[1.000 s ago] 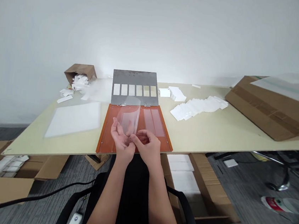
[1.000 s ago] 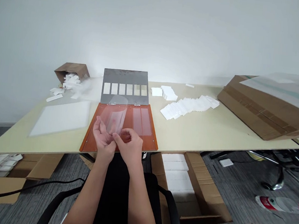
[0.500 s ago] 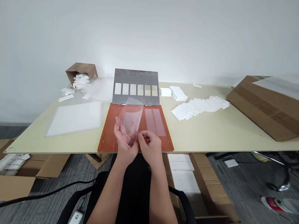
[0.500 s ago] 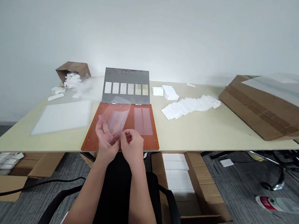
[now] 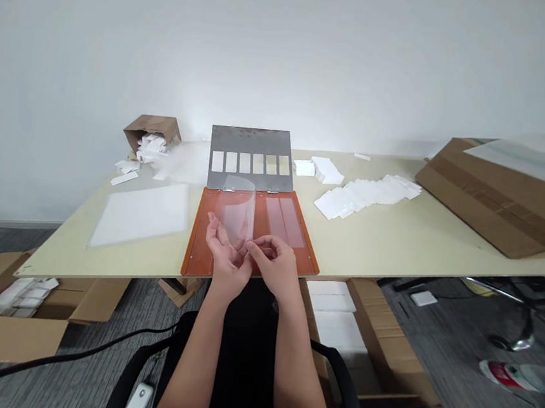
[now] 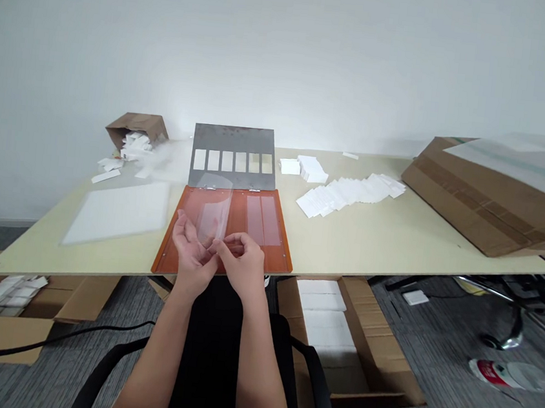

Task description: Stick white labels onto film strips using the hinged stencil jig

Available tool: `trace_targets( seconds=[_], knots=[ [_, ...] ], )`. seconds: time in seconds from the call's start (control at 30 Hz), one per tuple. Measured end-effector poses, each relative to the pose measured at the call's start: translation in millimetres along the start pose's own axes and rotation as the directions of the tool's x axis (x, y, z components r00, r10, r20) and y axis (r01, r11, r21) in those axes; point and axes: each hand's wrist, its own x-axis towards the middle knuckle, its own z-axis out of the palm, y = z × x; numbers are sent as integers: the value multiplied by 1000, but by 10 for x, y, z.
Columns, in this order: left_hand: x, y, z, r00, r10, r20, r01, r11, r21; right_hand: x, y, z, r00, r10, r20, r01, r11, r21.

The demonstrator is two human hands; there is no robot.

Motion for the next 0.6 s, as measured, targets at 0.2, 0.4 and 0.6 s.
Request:
trace_targets(
  seconds=[0.2, 0.4, 0.6],
  knots=[
    [-17, -43, 6, 1000, -25, -4, 25, 1000, -7, -16, 7, -15, 1000, 22, -11, -22, 999, 45],
    [-22, -51, -13, 999, -46, 20, 46, 999, -16, 1, -17, -71, 999, 43, 28, -47, 982, 185],
    [-30, -75, -7, 998, -50, 25, 50, 999, 12, 1, -34, -75, 998, 55, 21, -58, 979, 196]
  ],
)
